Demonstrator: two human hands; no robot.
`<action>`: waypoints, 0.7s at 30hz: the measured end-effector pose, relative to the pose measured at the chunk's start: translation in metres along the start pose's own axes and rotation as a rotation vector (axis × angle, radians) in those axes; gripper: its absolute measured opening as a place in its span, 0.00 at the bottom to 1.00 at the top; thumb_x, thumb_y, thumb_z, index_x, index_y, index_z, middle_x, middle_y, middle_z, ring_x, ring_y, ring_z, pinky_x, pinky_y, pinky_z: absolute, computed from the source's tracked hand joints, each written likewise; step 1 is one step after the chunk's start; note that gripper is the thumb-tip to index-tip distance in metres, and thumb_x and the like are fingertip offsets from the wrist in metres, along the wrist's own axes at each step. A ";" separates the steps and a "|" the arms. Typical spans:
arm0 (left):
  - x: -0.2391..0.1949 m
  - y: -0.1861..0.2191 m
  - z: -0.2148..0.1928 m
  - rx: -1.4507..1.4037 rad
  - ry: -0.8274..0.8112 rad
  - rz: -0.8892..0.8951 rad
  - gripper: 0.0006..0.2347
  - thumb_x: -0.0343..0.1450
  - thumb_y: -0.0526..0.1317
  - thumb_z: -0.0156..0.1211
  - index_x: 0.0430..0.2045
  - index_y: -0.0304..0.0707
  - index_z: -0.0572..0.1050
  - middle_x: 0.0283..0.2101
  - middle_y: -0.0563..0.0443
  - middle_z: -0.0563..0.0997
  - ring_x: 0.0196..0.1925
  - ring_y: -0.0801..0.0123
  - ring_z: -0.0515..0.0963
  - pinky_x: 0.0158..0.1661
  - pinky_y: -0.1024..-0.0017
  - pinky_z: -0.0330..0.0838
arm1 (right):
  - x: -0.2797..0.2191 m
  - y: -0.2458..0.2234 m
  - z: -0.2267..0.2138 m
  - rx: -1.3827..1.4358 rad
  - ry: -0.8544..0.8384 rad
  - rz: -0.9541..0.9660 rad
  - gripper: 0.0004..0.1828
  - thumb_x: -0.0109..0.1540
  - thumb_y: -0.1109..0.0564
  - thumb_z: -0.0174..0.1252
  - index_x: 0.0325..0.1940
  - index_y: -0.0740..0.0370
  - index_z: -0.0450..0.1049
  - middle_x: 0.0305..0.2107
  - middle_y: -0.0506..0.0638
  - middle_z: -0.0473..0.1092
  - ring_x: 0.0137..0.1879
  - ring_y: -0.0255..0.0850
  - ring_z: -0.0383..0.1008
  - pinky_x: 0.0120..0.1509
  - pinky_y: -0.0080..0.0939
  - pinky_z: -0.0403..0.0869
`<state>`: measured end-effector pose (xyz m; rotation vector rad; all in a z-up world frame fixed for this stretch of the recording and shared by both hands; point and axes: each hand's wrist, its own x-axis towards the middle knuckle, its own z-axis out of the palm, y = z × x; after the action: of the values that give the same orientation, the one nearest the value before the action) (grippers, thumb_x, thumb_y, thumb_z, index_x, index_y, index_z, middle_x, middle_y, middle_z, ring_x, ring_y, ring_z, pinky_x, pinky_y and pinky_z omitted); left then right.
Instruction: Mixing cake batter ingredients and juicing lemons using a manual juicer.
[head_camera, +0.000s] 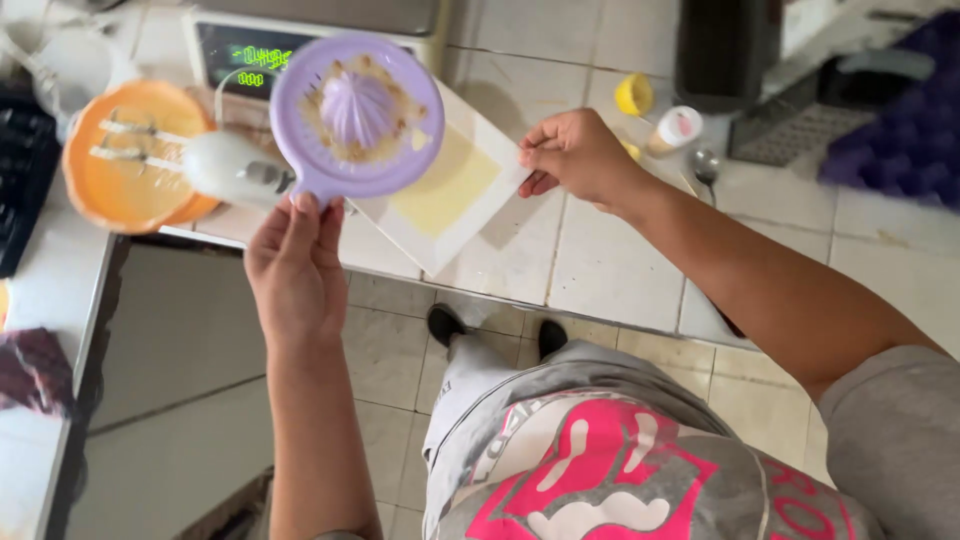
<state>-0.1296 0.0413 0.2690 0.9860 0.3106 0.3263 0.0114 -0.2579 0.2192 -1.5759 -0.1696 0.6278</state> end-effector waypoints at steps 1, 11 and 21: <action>0.002 0.012 -0.005 -0.010 0.021 0.018 0.07 0.78 0.33 0.58 0.43 0.22 0.76 0.44 0.46 0.81 0.46 0.70 0.82 0.55 0.75 0.79 | 0.008 -0.007 0.009 -0.015 -0.025 -0.003 0.08 0.66 0.63 0.58 0.44 0.74 0.75 0.33 0.57 0.79 0.34 0.42 0.82 0.40 0.38 0.82; 0.064 0.128 -0.094 0.021 0.052 0.158 0.09 0.79 0.33 0.57 0.45 0.19 0.76 0.44 0.46 0.82 0.45 0.72 0.82 0.53 0.78 0.79 | 0.101 -0.081 0.122 -0.043 -0.108 -0.153 0.08 0.67 0.63 0.58 0.45 0.74 0.75 0.34 0.57 0.78 0.34 0.41 0.82 0.41 0.38 0.81; 0.171 0.226 -0.204 -0.011 -0.105 0.261 0.09 0.79 0.33 0.58 0.46 0.19 0.76 0.43 0.46 0.82 0.45 0.70 0.83 0.52 0.77 0.80 | 0.222 -0.121 0.237 -0.010 -0.112 -0.207 0.07 0.67 0.65 0.59 0.44 0.75 0.76 0.35 0.58 0.78 0.35 0.41 0.81 0.43 0.38 0.83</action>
<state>-0.0850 0.3810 0.3373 1.0307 0.0842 0.5105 0.1133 0.0679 0.2757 -1.5103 -0.4152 0.5534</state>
